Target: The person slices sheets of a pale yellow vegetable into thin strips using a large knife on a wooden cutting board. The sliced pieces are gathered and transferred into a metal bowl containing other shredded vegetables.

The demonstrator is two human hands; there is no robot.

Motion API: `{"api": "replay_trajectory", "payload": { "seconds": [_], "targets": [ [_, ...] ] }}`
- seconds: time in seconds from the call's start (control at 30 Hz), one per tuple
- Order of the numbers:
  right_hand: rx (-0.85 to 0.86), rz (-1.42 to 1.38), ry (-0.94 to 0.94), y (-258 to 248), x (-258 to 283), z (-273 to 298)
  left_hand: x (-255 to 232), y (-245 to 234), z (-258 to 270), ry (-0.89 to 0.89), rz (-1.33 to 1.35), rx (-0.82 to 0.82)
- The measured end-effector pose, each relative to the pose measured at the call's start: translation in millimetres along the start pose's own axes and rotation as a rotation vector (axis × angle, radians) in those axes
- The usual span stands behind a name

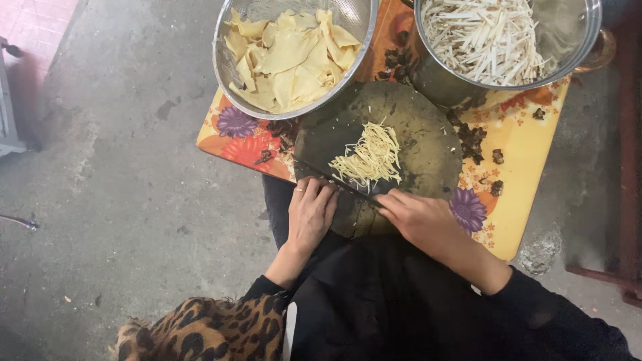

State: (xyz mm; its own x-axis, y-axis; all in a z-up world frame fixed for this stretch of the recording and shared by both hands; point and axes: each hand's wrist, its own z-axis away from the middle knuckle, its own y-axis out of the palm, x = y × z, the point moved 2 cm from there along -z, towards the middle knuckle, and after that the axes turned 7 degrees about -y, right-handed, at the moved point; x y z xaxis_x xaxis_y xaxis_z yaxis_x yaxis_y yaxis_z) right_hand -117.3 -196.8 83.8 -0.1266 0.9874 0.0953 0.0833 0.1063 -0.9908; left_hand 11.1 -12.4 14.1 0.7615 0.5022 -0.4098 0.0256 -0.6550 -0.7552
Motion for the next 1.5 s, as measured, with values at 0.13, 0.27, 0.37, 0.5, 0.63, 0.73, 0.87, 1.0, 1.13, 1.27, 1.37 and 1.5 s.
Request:
{"api": "replay_trajectory", "payload": {
  "seconds": [0.13, 0.27, 0.37, 0.5, 0.63, 0.73, 0.87, 1.0, 1.13, 1.27, 1.37, 1.5],
  "targets": [
    [-0.016, -0.112, 0.007, 10, -2, -2, -3, -5, -1, -0.003, 0.010, -0.008],
    [-0.048, -0.277, 0.116, 1, -7, 2, 1, -9, -12, 0.010, 0.037, 0.087],
    [-0.164, -0.282, 0.184, -2, -18, 20, 18, 3, -28, 0.078, 0.059, 0.168],
    [-0.304, -0.299, 0.317, 3, -36, 41, 30, 16, -68, 0.263, 0.049, 0.265],
    [-0.409, -0.412, 0.418, -13, -34, 43, 22, 28, -112, 0.445, -0.110, 0.427],
    [-0.454, -0.492, 0.456, -4, -44, 52, 15, 37, -137, 0.516, -0.015, 0.616],
    [-0.505, -0.516, 0.487, 1, -49, 57, 13, 69, -149, 0.627, -0.005, 0.851],
    [-0.502, -0.565, 0.520, -2, -46, 55, -13, 48, -156, 0.696, -0.223, 0.944],
    [-0.515, -0.596, 0.519, -2, -45, 52, 6, 67, -140, 0.657, -0.167, 0.976],
    [-0.501, -0.574, 0.556, 8, -47, 56, 20, 73, -119, 0.515, -0.046, 1.031],
    [-0.494, -0.540, 0.566, 13, -50, 57, 21, 70, -113, 0.445, 0.007, 1.022],
    [-0.457, -0.570, 0.547, 23, -56, 56, 27, 72, -107, 0.250, 0.254, 0.954]
  ]
}}
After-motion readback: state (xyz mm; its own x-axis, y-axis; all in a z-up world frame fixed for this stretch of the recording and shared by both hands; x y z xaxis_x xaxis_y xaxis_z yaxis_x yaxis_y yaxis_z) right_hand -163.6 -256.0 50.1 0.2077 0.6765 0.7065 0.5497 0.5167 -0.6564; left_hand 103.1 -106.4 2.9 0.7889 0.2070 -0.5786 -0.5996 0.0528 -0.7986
